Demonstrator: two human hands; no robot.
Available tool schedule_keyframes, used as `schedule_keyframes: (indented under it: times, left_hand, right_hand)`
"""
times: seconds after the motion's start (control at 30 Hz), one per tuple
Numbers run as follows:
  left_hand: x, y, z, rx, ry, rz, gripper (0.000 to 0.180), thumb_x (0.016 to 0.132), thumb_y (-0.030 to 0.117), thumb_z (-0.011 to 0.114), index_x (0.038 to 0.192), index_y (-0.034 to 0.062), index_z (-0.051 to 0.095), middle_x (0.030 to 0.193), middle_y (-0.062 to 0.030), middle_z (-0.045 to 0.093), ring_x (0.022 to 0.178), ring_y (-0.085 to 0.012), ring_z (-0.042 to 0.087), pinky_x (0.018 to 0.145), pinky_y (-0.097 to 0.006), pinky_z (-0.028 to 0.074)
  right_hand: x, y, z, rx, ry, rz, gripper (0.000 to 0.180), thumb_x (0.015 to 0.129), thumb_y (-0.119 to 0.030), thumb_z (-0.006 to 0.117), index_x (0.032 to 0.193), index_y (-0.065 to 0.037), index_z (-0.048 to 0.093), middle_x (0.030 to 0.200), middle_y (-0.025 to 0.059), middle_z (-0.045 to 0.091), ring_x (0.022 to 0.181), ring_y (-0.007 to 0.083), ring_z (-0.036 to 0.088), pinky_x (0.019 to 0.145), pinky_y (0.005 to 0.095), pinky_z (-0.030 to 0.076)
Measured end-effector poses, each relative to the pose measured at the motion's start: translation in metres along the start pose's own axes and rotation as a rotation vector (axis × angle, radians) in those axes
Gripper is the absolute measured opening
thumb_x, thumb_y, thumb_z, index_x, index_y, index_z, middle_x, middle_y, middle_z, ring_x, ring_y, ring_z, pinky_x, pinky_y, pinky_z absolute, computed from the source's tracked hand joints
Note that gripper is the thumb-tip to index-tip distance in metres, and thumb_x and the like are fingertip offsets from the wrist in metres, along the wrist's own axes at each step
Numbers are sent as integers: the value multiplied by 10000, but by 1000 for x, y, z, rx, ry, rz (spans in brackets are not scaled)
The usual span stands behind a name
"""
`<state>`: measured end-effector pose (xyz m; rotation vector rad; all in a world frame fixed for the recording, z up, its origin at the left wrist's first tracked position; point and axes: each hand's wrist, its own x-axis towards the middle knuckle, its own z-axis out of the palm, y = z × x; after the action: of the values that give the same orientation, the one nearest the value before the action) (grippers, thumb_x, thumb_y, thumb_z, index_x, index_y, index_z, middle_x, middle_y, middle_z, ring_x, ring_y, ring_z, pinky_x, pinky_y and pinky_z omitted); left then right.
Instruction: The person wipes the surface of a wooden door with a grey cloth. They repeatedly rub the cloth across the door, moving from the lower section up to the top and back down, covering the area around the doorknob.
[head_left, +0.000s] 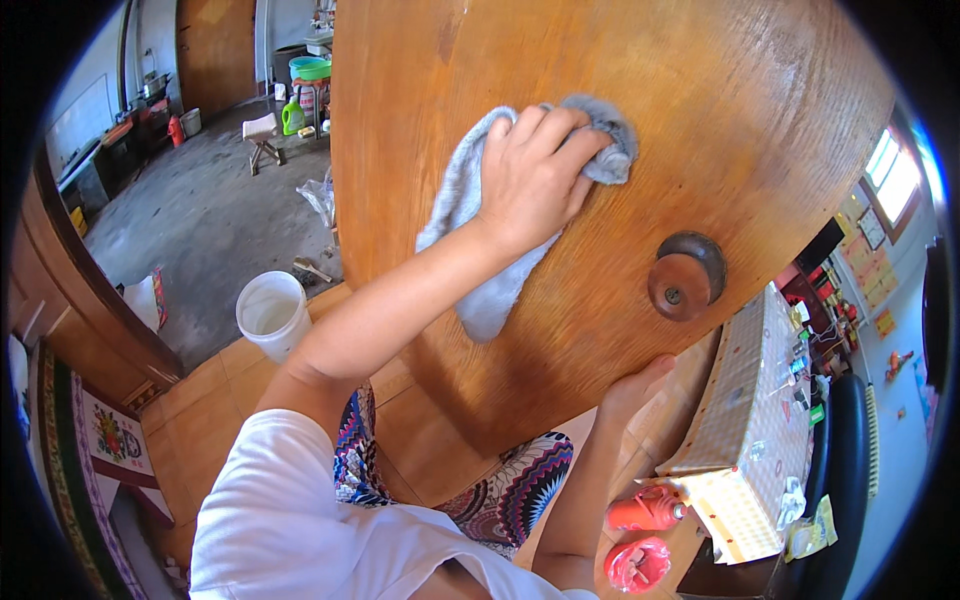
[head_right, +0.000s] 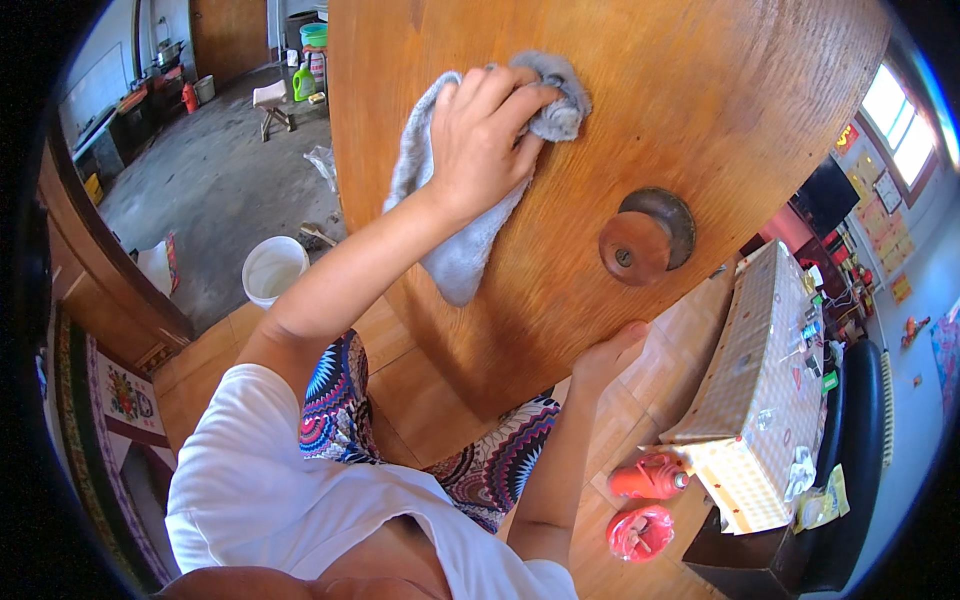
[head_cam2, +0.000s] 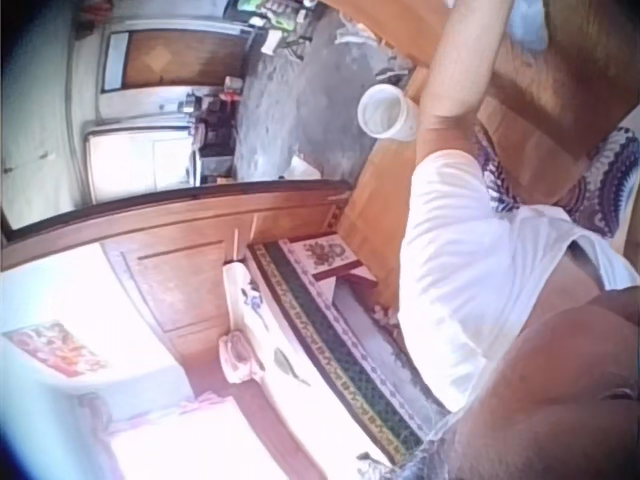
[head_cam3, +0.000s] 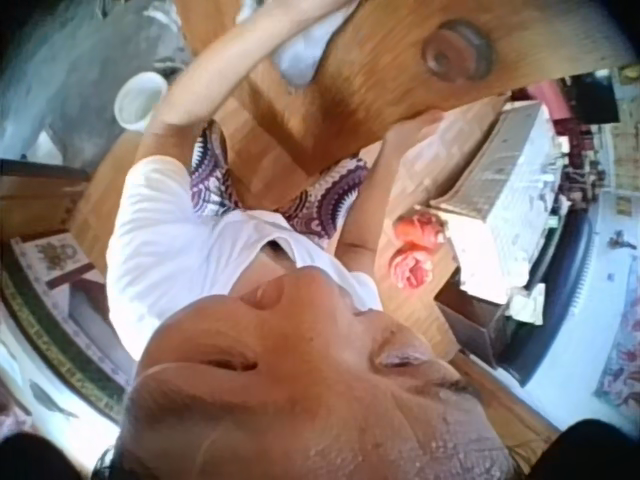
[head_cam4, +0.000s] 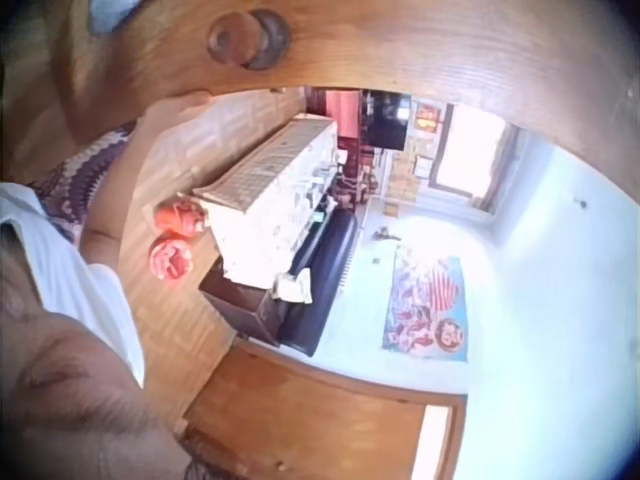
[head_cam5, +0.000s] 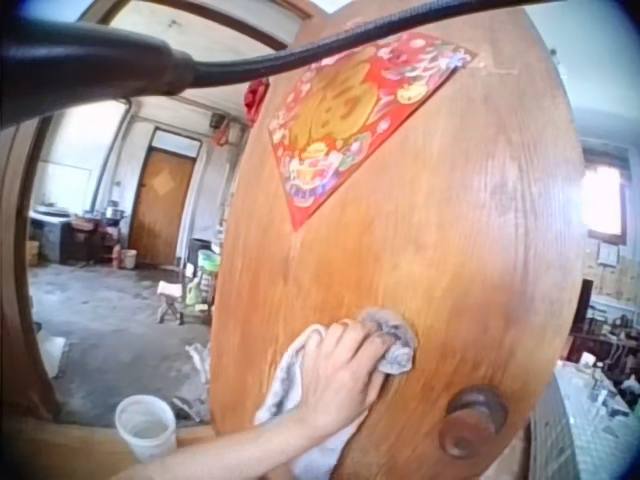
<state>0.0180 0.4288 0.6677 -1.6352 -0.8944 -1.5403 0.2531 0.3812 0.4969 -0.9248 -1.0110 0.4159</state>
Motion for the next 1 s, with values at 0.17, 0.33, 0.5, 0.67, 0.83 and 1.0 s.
schedule_keyframes:
  times: [0.17,0.33,0.5,0.67,0.83,1.0]
  left_hand:
    - [-78,1,-7,-16,-166,9,296,668,79,753,954,125,688,1074,-52,642,950,-280,581,728,-410,396]
    - [-39,-1,-6,-46,-59,-18,256,688,80,758,930,142,705,1083,-43,637,966,-278,582,760,-407,397]
    - [-33,-1,1,-47,73,-83,287,660,41,728,938,96,682,1086,-101,631,947,-316,588,748,-410,433]
    - [-93,5,-10,-121,-203,-100,314,663,62,745,969,116,699,1084,-85,621,967,-292,592,762,-418,429]
    - [-32,8,4,-174,-34,-271,288,714,98,758,997,114,707,1067,-105,609,999,-318,600,810,-441,460]
    - [-43,28,8,-179,26,-342,251,737,83,744,984,65,698,1036,-119,621,942,-347,641,765,-439,512]
  right_hand:
    - [5,3,-2,-21,-5,-34,762,1085,-599,322,1393,82,470,1382,161,554,1275,255,518,1099,370,391]
    - [0,6,-7,9,20,-3,766,1082,-604,329,1397,80,470,1388,158,551,1289,258,508,1105,371,384]
    - [-9,2,0,46,12,-7,767,1082,-601,336,1414,80,456,1408,155,540,1305,258,499,1114,373,380]
    - [4,6,-3,58,-1,9,767,1082,-599,341,1426,79,444,1424,158,530,1315,255,495,1119,370,382]
    - [4,5,-6,26,-15,-13,760,1083,-596,341,1411,80,452,1407,156,536,1291,252,508,1110,368,389]
    - [-1,7,1,49,25,16,760,1085,-595,336,1398,86,462,1396,163,541,1280,255,515,1106,372,393]
